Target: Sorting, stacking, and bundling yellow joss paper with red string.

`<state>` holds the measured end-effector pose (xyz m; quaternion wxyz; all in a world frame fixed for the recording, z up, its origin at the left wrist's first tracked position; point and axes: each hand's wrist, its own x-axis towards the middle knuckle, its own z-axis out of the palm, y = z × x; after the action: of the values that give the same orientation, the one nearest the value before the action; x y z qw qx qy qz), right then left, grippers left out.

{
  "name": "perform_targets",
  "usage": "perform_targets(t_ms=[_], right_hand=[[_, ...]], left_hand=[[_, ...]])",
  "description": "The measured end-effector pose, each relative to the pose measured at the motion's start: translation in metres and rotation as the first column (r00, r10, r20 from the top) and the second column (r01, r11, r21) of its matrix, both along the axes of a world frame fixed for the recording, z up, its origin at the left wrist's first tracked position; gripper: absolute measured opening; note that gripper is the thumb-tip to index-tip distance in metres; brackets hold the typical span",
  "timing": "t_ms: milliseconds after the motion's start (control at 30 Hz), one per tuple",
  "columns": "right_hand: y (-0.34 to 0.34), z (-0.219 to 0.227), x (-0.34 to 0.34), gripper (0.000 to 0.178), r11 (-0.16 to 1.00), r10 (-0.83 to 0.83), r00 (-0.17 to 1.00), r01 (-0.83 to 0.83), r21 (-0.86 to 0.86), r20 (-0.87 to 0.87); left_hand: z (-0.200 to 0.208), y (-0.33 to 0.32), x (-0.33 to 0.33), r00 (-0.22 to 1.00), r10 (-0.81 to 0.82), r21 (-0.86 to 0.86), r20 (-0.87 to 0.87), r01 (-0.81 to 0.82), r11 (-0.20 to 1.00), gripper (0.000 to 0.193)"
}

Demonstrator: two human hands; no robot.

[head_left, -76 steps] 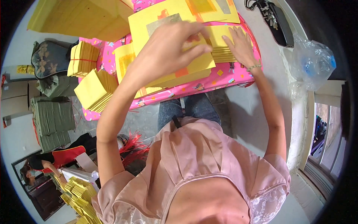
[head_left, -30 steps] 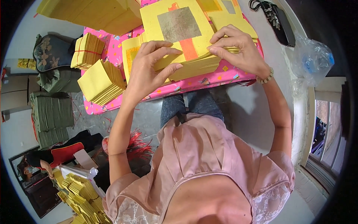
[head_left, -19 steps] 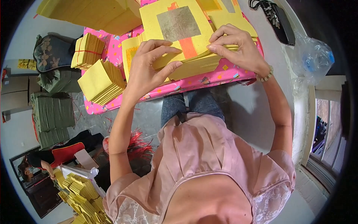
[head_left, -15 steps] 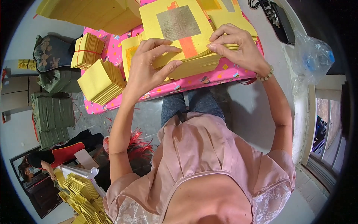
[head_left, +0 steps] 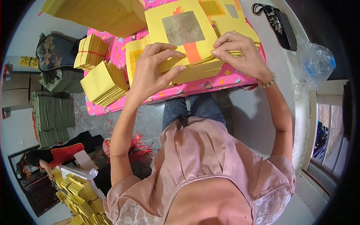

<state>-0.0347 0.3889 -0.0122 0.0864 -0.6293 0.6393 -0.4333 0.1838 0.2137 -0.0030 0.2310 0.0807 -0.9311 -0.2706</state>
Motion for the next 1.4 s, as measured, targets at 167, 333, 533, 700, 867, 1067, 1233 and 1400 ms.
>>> perform_targets(t_ms=[167, 333, 533, 700, 867, 1067, 1233, 1400], right_hand=[[0.000, 0.002, 0.002, 0.011, 0.997, -0.023, 0.991, 0.014, -0.076, -0.132], [-0.001, 0.010, 0.008, 0.010, 0.981, -0.172, 0.928, 0.129, -0.147, -0.332], [-0.007, 0.012, 0.006, 0.011, 0.956, -0.189, 0.919, 0.091, -0.279, -0.347], [-0.007, 0.013, 0.004, 0.012, 0.964, -0.167, 0.921, 0.078, -0.255, -0.351], [-0.010, 0.032, -0.001, 0.019, 0.984, -0.056, 0.943, -0.003, -0.177, -0.329], [-0.036, 0.038, -0.013, 0.021, 0.995, -0.038, 0.969, 0.014, -0.100, -0.244], [-0.073, 0.048, -0.038, 0.021, 0.991, -0.106, 0.991, 0.099, 0.091, 0.079], [-0.117, 0.042, -0.076, 0.026, 0.985, -0.043, 0.969, 0.001, 0.170, 0.242]], left_hand=[[0.005, 0.002, 0.000, 1.000, -0.012, -0.008, 0.018, 0.012, 1.000, 0.031], [0.014, 0.018, -0.010, 0.999, 0.016, -0.311, -0.044, -0.029, 0.950, 0.045], [0.007, 0.028, -0.025, 0.990, 0.132, -0.518, -0.055, -0.141, 0.844, 0.039], [-0.001, 0.030, -0.026, 0.983, 0.179, -0.539, -0.028, -0.166, 0.826, 0.031], [0.002, 0.024, -0.025, 0.985, 0.171, -0.498, 0.006, -0.145, 0.855, 0.030], [0.039, 0.000, -0.032, 0.960, 0.148, -0.220, 0.239, -0.095, 0.971, 0.029], [0.038, -0.010, -0.045, 0.947, 0.173, -0.551, -0.270, -0.299, 0.779, 0.045], [0.019, -0.011, -0.054, 0.989, 0.091, -0.487, -0.113, -0.135, 0.863, 0.054]])
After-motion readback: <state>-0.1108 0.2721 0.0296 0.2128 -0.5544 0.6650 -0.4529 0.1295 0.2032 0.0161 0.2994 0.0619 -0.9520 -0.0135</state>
